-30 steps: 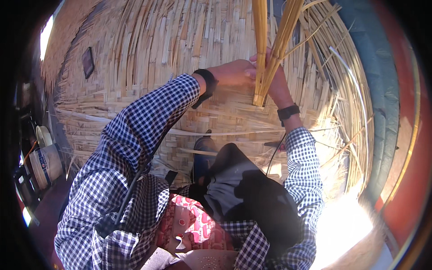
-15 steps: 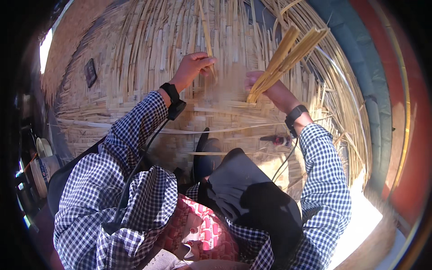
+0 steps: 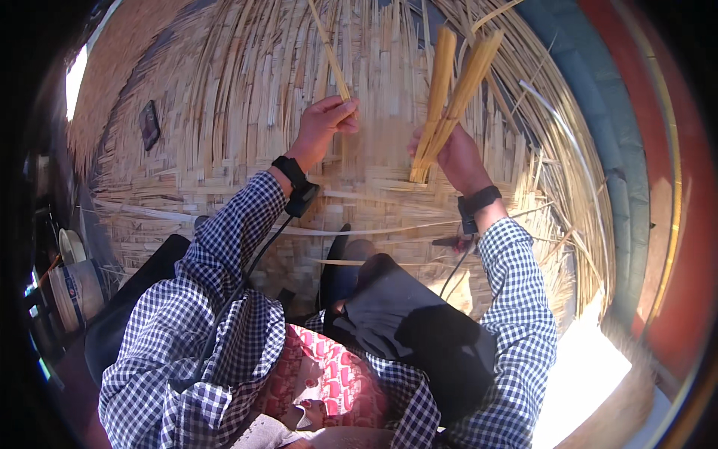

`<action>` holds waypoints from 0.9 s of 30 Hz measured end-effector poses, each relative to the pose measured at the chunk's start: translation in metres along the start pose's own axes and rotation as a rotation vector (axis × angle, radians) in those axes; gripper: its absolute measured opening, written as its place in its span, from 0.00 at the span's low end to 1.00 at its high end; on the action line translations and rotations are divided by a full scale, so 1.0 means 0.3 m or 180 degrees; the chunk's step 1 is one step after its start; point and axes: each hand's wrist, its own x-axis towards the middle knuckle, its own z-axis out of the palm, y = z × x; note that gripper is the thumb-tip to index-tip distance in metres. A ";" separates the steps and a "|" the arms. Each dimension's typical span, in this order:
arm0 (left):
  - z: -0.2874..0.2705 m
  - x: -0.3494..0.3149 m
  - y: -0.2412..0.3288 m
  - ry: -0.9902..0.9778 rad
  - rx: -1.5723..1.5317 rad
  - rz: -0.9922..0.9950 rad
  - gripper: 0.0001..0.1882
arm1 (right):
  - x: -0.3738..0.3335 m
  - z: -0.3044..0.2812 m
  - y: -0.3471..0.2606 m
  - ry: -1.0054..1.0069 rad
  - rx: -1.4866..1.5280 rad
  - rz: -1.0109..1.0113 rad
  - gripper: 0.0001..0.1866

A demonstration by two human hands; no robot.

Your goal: The recorder is weaving thin bamboo strips together to create a large mat.

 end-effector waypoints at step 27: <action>-0.018 0.072 -0.070 0.0034 0.0725 -0.0766 0.20 | 0.131 -0.069 0.085 0.0492 -0.2150 -0.1253 0.24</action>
